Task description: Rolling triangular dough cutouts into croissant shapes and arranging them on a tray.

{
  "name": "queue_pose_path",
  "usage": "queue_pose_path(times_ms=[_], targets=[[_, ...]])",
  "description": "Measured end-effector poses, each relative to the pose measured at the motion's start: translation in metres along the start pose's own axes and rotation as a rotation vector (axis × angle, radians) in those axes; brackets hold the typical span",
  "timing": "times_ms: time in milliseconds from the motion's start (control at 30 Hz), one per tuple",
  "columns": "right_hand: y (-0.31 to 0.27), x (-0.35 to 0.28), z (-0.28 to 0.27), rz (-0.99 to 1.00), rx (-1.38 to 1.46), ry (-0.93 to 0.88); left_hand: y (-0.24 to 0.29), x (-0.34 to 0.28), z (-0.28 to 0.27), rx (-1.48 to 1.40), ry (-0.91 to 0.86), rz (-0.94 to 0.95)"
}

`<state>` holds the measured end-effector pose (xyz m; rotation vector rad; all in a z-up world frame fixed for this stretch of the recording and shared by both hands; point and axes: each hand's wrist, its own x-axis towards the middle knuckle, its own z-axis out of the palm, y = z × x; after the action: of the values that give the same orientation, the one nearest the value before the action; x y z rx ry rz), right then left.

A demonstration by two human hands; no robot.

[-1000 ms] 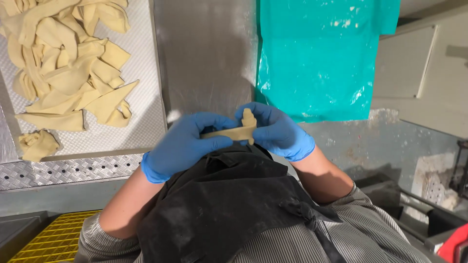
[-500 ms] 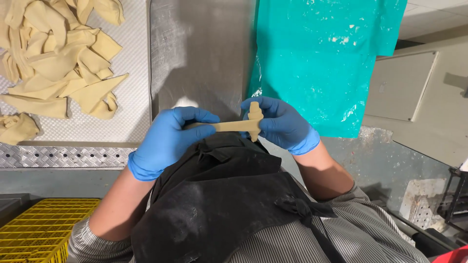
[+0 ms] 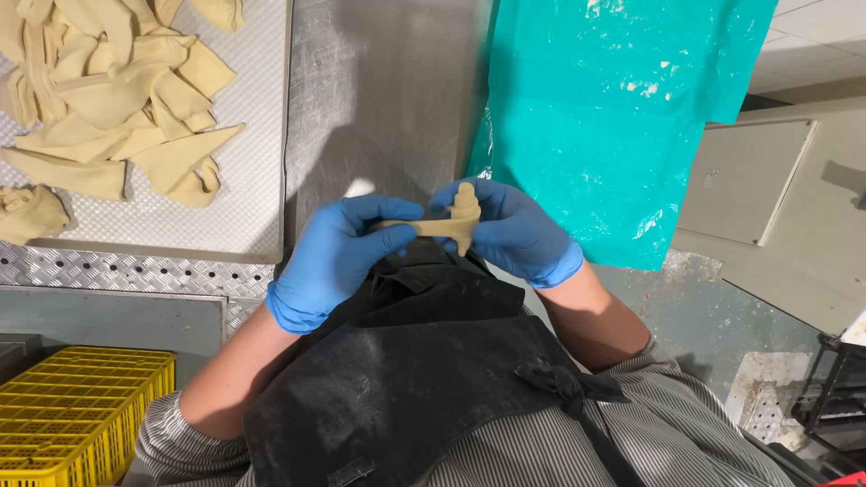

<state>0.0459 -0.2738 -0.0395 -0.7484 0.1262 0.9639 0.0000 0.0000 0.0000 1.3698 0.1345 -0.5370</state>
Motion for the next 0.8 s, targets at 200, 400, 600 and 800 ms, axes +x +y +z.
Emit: queue_pose_path(times_ms=[200, 400, 600, 800], targets=[[-0.005, -0.001, -0.004, -0.032, -0.039, -0.082, -0.01, 0.0, -0.002, -0.016, 0.128, -0.055], [0.002, 0.004, -0.004, -0.008, -0.065, -0.101, -0.015, 0.007, 0.008, -0.093, 0.067, -0.013], [0.002, 0.003, -0.008, -0.011, -0.025, -0.039, -0.022, 0.003, 0.007, -0.049, 0.123, 0.012], [0.003, 0.0, -0.009, -0.031, -0.02, -0.12, -0.024, 0.006, 0.009, -0.035, 0.134, 0.049]])
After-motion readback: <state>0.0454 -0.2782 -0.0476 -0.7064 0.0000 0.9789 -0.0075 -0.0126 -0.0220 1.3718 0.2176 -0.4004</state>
